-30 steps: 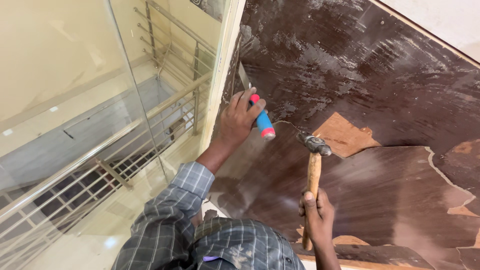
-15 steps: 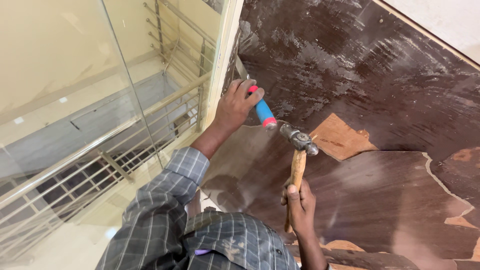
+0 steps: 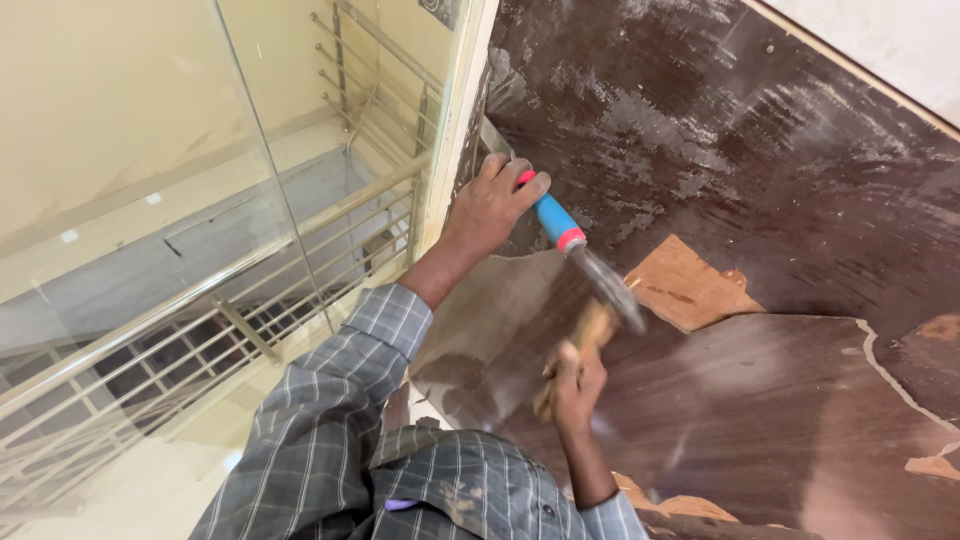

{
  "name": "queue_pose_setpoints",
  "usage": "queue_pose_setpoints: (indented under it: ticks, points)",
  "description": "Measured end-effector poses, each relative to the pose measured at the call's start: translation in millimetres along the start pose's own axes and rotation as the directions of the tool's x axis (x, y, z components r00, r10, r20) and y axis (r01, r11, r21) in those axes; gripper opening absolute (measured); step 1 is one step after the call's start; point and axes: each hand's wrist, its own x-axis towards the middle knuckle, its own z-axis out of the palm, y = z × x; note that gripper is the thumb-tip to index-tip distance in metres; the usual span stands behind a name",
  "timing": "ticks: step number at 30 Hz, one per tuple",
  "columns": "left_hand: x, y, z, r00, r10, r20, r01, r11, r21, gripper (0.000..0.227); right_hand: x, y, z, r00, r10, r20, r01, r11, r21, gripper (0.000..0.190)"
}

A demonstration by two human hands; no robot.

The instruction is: The person uses a hammer and a chisel to remove a dark brown veneer layer from a wooden cabinet surface. They repeatedly strike the chisel to pry and peel off sections of the veneer, which fall to the floor.

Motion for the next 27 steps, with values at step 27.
queue_pose_setpoints:
  ticks: [27]
  points:
    - [-45, -32, -57, 0.940, -0.331, -0.080, 0.250, 0.830, -0.498, 0.026, -33, -22, 9, 0.956, 0.247, 0.157, -0.236, 0.968, -0.084, 0.043]
